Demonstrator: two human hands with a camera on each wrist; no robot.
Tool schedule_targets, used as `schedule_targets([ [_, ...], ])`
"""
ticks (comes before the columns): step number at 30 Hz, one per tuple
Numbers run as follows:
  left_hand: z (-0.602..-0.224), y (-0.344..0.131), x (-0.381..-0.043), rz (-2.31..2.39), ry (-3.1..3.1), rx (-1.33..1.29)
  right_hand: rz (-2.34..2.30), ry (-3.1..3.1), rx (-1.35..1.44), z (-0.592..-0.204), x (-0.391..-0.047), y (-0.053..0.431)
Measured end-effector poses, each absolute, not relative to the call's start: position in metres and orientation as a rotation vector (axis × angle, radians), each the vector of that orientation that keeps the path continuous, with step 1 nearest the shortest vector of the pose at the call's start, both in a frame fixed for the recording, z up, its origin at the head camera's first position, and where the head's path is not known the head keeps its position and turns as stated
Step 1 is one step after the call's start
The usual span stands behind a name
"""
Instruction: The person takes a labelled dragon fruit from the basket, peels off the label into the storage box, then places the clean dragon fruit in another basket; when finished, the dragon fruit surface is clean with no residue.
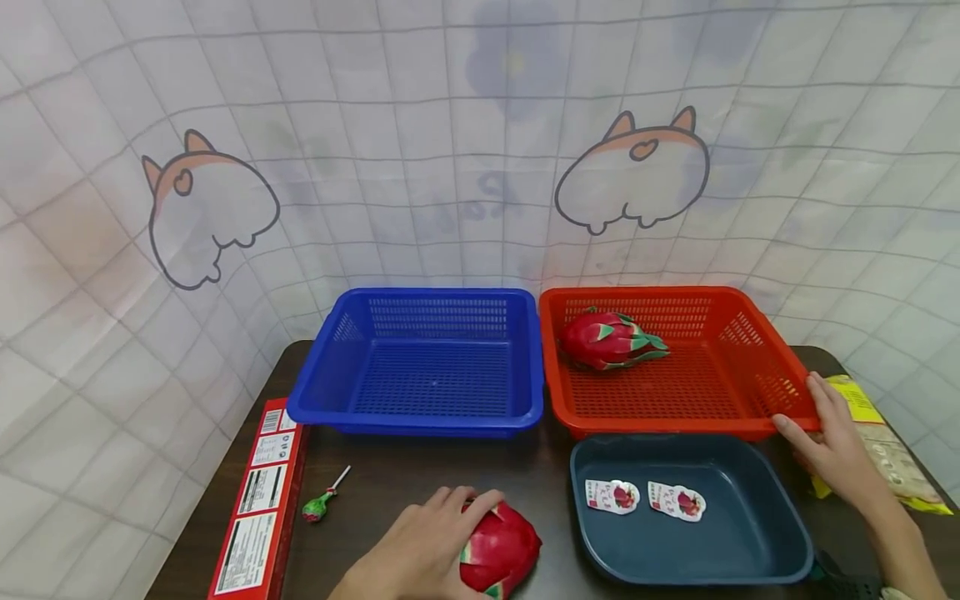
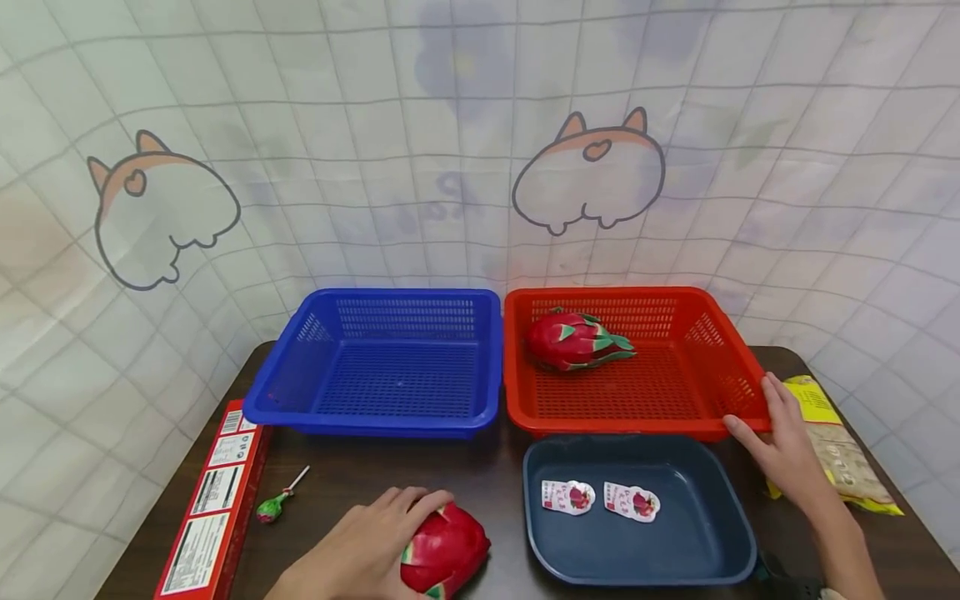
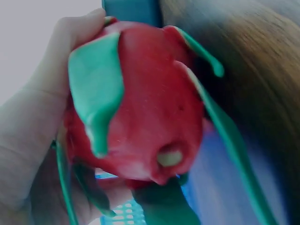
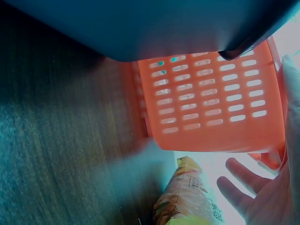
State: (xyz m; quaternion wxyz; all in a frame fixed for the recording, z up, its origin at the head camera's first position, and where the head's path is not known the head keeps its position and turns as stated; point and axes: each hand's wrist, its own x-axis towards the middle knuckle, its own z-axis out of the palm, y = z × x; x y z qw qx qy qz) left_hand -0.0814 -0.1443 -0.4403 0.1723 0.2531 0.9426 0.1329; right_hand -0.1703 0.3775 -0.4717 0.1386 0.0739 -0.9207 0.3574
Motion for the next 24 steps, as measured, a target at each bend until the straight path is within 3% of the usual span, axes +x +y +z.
schedule_targets([
  [6,-0.439,-0.150,-0.076,0.434,2.667,0.691,1.024,-2.659,0.205,-0.468,-0.170,0.380],
  [15,-0.414,-0.158,-0.063,0.465,3.035,1.003,1.051,-2.674,0.215,-0.467,-0.172,0.377],
  [19,-0.382,-0.153,-0.075,0.511,3.258,1.230,1.054,-2.661,0.234,-0.468,-0.173,0.375],
  [24,-0.337,-0.131,-0.113,0.434,3.357,1.497,1.063,-2.641,0.252,-0.469,-0.174,0.377],
])
